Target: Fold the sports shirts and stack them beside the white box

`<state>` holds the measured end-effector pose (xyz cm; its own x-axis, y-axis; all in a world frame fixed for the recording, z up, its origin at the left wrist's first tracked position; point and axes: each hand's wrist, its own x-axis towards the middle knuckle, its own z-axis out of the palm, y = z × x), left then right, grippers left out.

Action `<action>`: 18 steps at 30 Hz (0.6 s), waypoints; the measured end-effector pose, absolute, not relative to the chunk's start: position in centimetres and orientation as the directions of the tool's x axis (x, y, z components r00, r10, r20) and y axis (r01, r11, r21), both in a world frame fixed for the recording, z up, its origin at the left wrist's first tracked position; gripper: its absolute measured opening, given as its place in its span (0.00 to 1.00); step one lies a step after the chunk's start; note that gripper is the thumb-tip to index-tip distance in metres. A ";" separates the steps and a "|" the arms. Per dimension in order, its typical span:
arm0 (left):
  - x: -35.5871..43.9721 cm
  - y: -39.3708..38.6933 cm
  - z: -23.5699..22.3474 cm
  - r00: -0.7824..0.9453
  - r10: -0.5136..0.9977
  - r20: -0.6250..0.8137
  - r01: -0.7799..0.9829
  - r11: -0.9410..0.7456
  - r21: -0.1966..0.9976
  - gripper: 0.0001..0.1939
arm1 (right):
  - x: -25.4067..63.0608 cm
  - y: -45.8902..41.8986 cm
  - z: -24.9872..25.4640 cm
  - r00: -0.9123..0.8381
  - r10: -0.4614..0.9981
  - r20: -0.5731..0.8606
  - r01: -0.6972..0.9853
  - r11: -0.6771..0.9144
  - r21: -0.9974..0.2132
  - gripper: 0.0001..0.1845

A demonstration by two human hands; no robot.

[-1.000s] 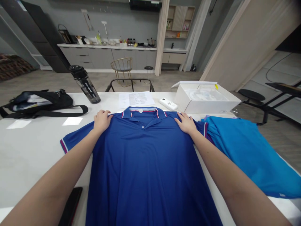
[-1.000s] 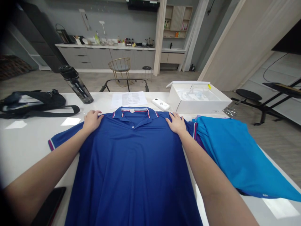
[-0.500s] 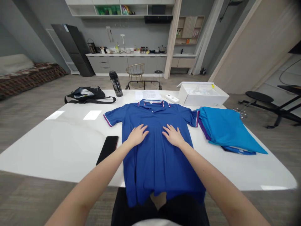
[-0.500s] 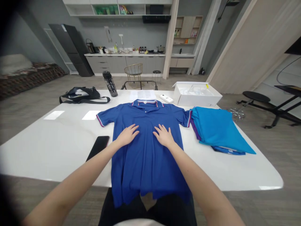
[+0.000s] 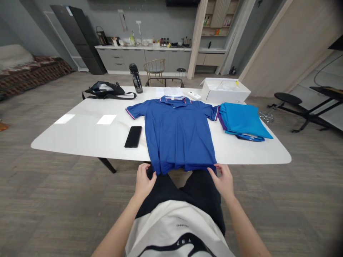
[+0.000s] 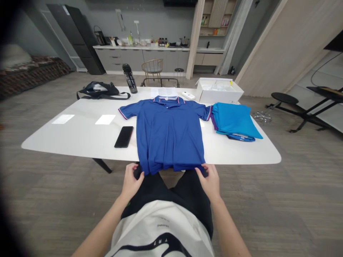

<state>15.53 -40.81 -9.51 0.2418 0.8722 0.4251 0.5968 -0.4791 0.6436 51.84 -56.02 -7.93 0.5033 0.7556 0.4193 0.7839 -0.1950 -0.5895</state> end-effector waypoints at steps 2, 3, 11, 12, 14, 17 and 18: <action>15.7 -41.9 -11.0 0.300 0.858 0.417 0.620 -0.507 0.598 0.27 | 50.2 -57.4 -9.4 0.507 0.752 0.421 0.798 -0.225 -0.559 0.26; 16.0 -42.0 -11.5 0.322 0.852 0.413 0.626 -0.519 0.583 0.29 | 49.6 -57.6 -10.0 0.502 0.755 0.422 0.812 -0.244 -0.529 0.27; 16.7 -40.7 -11.8 0.255 0.883 0.393 0.597 -0.464 0.655 0.19 | 49.2 -55.5 -11.0 0.546 0.703 0.456 0.819 -0.333 -0.467 0.20; 16.6 -40.7 -11.8 0.208 0.902 0.378 0.594 -0.424 0.684 0.18 | 49.1 -55.6 -11.1 0.567 0.695 0.443 0.806 -0.355 -0.474 0.20; 16.4 -40.8 -11.9 0.119 0.930 0.347 0.557 -0.352 0.752 0.15 | 49.0 -55.8 -11.5 0.614 0.676 0.407 0.770 -0.399 -0.498 0.22; 16.3 -40.9 -12.1 0.048 0.943 0.329 0.471 -0.312 0.825 0.15 | 49.1 -56.0 -12.4 0.665 0.645 0.377 0.711 -0.392 -0.583 0.22; 16.3 -40.9 -12.0 0.037 0.943 0.330 0.455 -0.310 0.835 0.15 | 49.2 -56.0 -12.7 0.669 0.642 0.375 0.699 -0.372 -0.611 0.20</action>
<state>16.26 -40.86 -12.03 0.0368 0.9432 0.3301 0.4547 -0.3099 0.8350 49.18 -56.04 -12.66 0.6692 0.6417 0.3746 0.6988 -0.3722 -0.6108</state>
